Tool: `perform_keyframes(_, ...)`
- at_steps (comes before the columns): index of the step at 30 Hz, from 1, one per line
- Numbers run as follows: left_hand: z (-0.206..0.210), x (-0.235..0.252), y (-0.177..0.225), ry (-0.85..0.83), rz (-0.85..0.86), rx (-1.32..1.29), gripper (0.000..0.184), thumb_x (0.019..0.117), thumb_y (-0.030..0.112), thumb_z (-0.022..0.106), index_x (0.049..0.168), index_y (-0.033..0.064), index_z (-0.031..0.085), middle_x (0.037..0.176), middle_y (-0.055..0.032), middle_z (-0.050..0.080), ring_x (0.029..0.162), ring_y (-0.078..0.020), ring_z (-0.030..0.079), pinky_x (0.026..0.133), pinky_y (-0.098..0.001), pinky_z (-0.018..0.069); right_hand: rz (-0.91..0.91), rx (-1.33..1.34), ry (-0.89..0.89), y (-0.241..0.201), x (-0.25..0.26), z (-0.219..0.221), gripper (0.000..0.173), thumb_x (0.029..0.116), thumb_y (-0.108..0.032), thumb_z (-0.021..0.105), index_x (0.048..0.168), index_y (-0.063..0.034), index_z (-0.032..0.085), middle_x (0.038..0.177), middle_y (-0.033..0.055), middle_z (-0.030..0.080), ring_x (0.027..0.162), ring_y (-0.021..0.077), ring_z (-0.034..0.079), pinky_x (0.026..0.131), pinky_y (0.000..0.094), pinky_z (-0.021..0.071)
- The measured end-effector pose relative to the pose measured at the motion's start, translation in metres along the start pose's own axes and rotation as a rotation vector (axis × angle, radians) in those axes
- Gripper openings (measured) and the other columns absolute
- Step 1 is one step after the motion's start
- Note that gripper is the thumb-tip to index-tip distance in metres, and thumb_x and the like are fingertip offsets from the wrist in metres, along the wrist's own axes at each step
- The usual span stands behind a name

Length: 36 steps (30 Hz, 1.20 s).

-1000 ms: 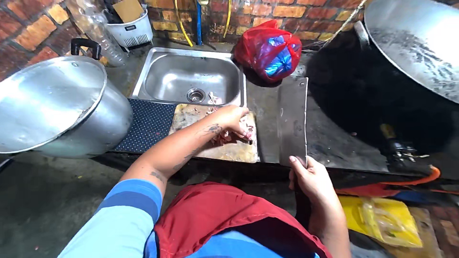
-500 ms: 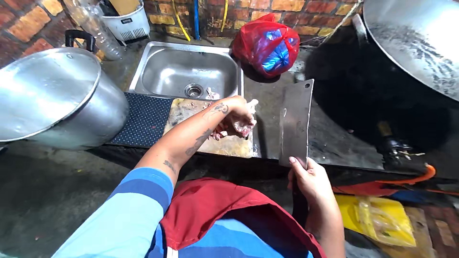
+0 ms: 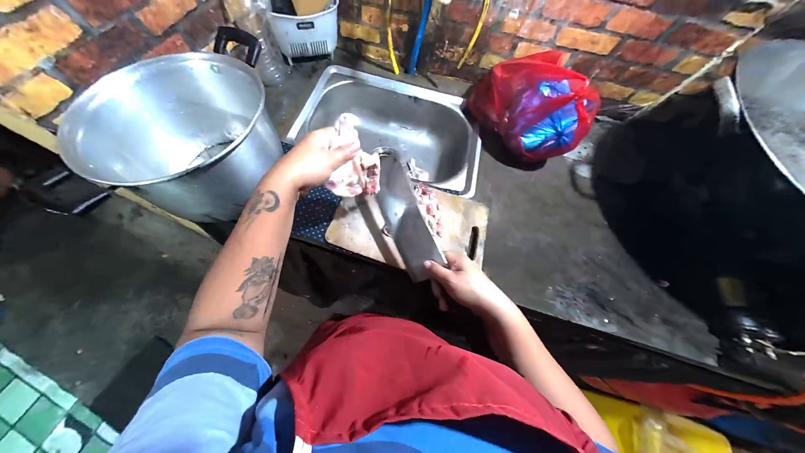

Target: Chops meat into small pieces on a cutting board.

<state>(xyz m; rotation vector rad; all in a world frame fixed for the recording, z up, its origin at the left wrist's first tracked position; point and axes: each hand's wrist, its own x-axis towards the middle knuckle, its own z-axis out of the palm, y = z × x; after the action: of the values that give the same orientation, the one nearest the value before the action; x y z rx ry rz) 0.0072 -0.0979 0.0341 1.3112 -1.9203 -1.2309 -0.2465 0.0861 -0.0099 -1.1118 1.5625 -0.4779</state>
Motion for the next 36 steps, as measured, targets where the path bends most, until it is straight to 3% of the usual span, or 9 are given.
perform_keyframes(6, 0.022, -0.009, -0.046, 0.058, -0.056, -0.17, 0.031, 0.1042, 0.021, 0.062, 0.126, -0.0007, 0.055, 0.107, -0.0173, 0.067, 0.092, -0.0219, 0.069, 0.086, -0.0435, 0.0578, 0.109, -0.094, -0.025, -0.006, 0.03, 0.016, 0.027, 0.1122, -0.023, 0.045, 0.122, -0.001, 0.056, 0.065, 0.0019, 0.055, 0.046, 0.0099, 0.055, 0.047, 0.0254, 0.0516)
perform_keyframes(10, 0.062, -0.017, -0.068, 0.182, 0.289, 0.161, 0.025, 0.0928, 0.007, 0.072, 0.116, -0.0018, 0.071, 0.115, -0.0167, 0.071, 0.115, -0.0295, 0.066, 0.106, -0.0509, 0.0485, 0.163, -0.033, 0.081, -0.005, 0.029, 0.003, 0.026, 0.1122, -0.024, 0.045, 0.122, -0.0013, 0.053, 0.062, 0.0016, 0.055, 0.045, 0.0104, 0.055, 0.047, 0.0259, 0.0529)
perform_keyframes(13, 0.09, -0.032, -0.096, 0.092, 0.546, 0.518, 0.029, 0.084, -0.003, 0.073, 0.108, 0.012, 0.078, 0.121, -0.013, 0.071, 0.127, -0.0398, 0.058, 0.105, -0.0612, 0.0466, 0.141, -0.058, 0.108, -0.006, 0.03, 0.009, 0.027, 0.1118, -0.022, 0.046, 0.123, 0.0002, 0.054, 0.062, 0.0017, 0.053, 0.044, 0.01, 0.054, 0.046, 0.0259, 0.0522)
perform_keyframes(16, 0.094, -0.05, -0.114, -0.03, 0.598, 0.599, 0.037, 0.0875, 0.025, 0.079, 0.123, 0.0179, 0.075, 0.138, -0.0107, 0.064, 0.141, -0.0384, 0.047, 0.113, -0.0618, 0.038, 0.137, -0.088, 0.118, -0.009, 0.03, 0.02, 0.027, 0.1116, -0.021, 0.046, 0.124, 0.0009, 0.054, 0.062, 0.0011, 0.053, 0.044, 0.0084, 0.054, 0.047, 0.0243, 0.0514)
perform_keyframes(18, 0.09, -0.057, -0.117, -0.034, 0.563, 0.512, 0.056, 0.08, 0.046, 0.082, 0.127, 0.0182, 0.074, 0.148, -0.0109, 0.058, 0.146, -0.0391, 0.04, 0.115, -0.0615, 0.0365, 0.139, -0.1, 0.123, -0.009, 0.031, 0.021, 0.028, 0.1116, -0.021, 0.046, 0.126, 0.0018, 0.054, 0.063, 0.0015, 0.053, 0.045, 0.0084, 0.054, 0.047, 0.0243, 0.0517)
perform_keyframes(21, 0.089, -0.063, -0.116, 0.024, 0.528, 0.47, 0.055, 0.0816, 0.048, 0.081, 0.128, 0.0193, 0.074, 0.157, -0.0146, 0.048, 0.148, -0.042, 0.036, 0.116, -0.0589, 0.037, 0.098, -0.181, 0.147, -0.01, 0.029, 0.024, 0.027, 0.1112, -0.02, 0.046, 0.122, 0.0025, 0.056, 0.064, 0.0023, 0.055, 0.045, 0.0082, 0.055, 0.048, 0.0247, 0.0521)
perform_keyframes(25, 0.099, -0.066, -0.117, 0.125, 0.567, 0.496, 0.022, 0.0927, 0.021, 0.074, 0.114, 0.019, 0.079, 0.14, -0.0165, 0.06, 0.137, -0.0396, 0.048, 0.11, -0.0553, 0.0444, -0.055, -0.354, 0.274, -0.018, 0.027, 0.032, 0.032, 0.1109, -0.024, 0.044, 0.117, 0.0029, 0.061, 0.069, 0.008, 0.059, 0.052, 0.0138, 0.06, 0.055, 0.0328, 0.0563)
perform_keyframes(30, 0.102, -0.067, -0.128, 0.271, 0.583, 0.425, 0.022, 0.0931, 0.007, 0.07, 0.113, 0.0103, 0.077, 0.129, -0.0179, 0.065, 0.127, -0.0378, 0.057, 0.108, -0.0493, 0.0484, -0.27, -0.38, 0.498, -0.035, 0.038, 0.048, 0.033, 0.1109, -0.024, 0.041, 0.117, 0.0007, 0.062, 0.071, 0.0121, 0.064, 0.058, 0.0237, 0.066, 0.061, 0.0458, 0.0582)
perform_keyframes(36, 0.101, -0.067, -0.138, 0.34, 0.652, 0.338, 0.016, 0.0959, 0.004, 0.065, 0.107, 0.0042, 0.077, 0.118, -0.0159, 0.07, 0.121, -0.034, 0.062, 0.106, -0.045, 0.0501, -0.033, -0.554, 0.36, -0.042, 0.061, 0.06, 0.034, 0.1107, -0.024, 0.042, 0.127, -0.0011, 0.061, 0.094, 0.0212, 0.069, 0.081, 0.0349, 0.071, 0.076, 0.0542, 0.0579)
